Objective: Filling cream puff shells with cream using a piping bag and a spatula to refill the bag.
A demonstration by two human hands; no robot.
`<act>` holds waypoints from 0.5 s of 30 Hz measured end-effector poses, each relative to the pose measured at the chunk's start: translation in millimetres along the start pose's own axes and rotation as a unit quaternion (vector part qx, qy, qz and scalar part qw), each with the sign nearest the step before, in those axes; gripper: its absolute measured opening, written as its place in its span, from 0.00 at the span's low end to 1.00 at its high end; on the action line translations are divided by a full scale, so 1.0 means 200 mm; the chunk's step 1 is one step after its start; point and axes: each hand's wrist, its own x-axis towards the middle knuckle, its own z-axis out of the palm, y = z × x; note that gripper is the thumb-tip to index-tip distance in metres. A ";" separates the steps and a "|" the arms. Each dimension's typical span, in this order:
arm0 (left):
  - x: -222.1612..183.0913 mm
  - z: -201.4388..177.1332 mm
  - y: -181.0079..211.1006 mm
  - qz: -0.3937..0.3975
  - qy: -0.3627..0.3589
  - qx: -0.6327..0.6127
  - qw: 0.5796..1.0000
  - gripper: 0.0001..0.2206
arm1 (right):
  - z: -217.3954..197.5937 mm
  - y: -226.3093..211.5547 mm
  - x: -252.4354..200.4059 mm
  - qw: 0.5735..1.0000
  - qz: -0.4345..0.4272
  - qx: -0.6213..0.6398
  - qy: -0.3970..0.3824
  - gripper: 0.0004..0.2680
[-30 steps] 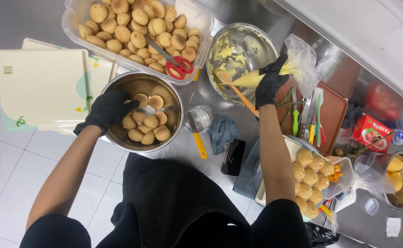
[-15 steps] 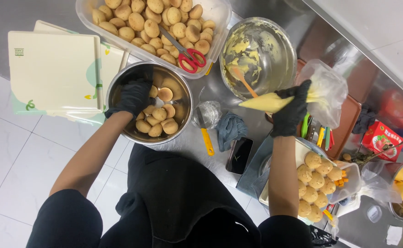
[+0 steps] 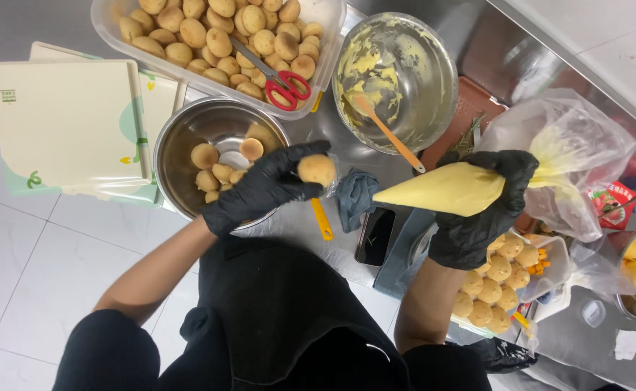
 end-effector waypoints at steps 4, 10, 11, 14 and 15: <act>-0.03 0.21 -0.08 0.032 -0.059 -0.103 0.992 0.32 | -0.05 -0.01 -0.06 0.981 0.055 0.171 -0.078 0.12; -0.06 0.37 -0.11 0.216 0.025 0.059 0.974 0.28 | 0.06 -0.07 -0.18 0.982 -0.026 0.186 -0.026 0.11; -0.07 0.37 -0.08 0.236 0.013 0.100 0.967 0.28 | 0.02 -0.08 -0.19 0.980 -0.020 0.193 -0.035 0.10; -0.09 0.37 -0.01 0.259 -0.005 0.165 0.952 0.28 | -0.04 -0.11 -0.23 0.983 -0.034 0.168 -0.061 0.10; -0.09 0.37 0.00 0.264 -0.011 0.190 0.946 0.29 | -0.05 -0.11 -0.25 0.986 -0.052 0.136 -0.078 0.10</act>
